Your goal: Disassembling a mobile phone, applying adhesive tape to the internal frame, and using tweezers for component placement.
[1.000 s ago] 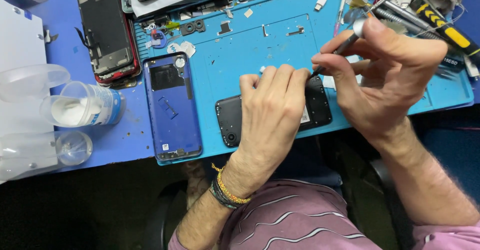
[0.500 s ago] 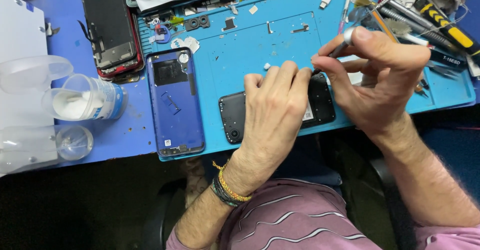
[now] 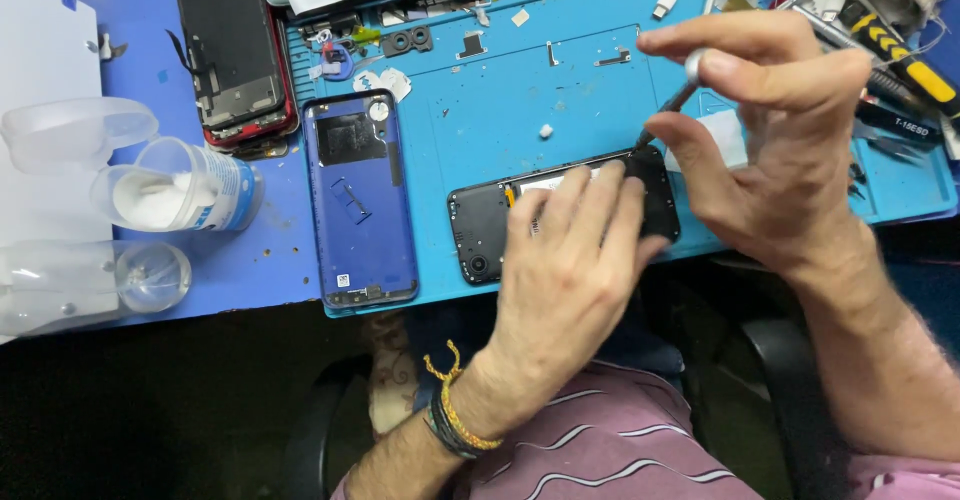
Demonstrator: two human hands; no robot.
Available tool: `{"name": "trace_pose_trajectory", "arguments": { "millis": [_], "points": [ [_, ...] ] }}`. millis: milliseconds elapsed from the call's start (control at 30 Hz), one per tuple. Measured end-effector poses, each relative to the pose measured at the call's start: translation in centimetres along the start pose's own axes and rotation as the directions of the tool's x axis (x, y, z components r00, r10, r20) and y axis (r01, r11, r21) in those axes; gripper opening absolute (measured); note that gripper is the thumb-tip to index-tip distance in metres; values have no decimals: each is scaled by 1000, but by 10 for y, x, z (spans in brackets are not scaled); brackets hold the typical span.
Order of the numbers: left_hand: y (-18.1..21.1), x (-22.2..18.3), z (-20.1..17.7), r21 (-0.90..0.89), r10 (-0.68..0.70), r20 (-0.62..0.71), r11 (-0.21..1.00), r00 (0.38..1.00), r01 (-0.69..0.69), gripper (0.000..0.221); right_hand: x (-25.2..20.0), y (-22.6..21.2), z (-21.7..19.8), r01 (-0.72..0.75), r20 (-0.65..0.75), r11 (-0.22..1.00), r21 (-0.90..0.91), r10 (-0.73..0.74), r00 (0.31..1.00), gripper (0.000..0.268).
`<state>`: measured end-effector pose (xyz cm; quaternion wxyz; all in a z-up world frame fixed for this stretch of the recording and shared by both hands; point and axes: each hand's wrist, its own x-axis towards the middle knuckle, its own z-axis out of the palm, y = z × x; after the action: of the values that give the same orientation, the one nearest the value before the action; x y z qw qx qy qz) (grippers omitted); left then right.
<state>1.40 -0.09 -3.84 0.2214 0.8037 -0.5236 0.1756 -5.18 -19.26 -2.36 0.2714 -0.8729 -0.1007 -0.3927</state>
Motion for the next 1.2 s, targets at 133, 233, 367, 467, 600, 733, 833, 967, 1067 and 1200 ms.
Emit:
{"name": "trace_pose_trajectory", "arguments": {
  "millis": [133,233,367,467,600,733,833,967,1067,1200],
  "points": [
    [15,-18,13,42,49,52,998,997,-51,80,-6,-1,0,-245,56,948,202,238,970,60],
    [16,-20,20,133,56,-35,990,998,-51,50,-20,11,-6,-152,12,988,36,151,988,71],
    [18,-17,19,125,49,-114,992,992,-35,30,17,-17,3,-166,162,938,305,121,979,63],
    [20,-18,19,91,26,-105,996,994,-16,29,-1,-9,3,-155,118,968,196,134,984,72],
    [20,-18,20,74,11,-101,997,995,-4,29,-20,6,0,14,47,986,-166,-6,999,108],
    [21,-18,20,55,-5,-128,998,992,12,28,-3,-12,6,-135,121,984,120,120,985,78],
    [20,-17,20,56,0,-138,998,990,8,28,-22,5,2,-65,77,997,-32,68,995,89],
    [21,-20,22,55,-5,-118,998,993,11,29,20,-26,4,-169,183,976,139,142,973,65],
    [20,-19,22,61,-3,-131,998,991,11,29,-7,-12,5,-166,95,981,96,157,983,77],
    [20,-17,21,36,-7,-145,999,989,12,26,-9,-1,5,14,43,997,-78,-11,999,93]
  ]
}}
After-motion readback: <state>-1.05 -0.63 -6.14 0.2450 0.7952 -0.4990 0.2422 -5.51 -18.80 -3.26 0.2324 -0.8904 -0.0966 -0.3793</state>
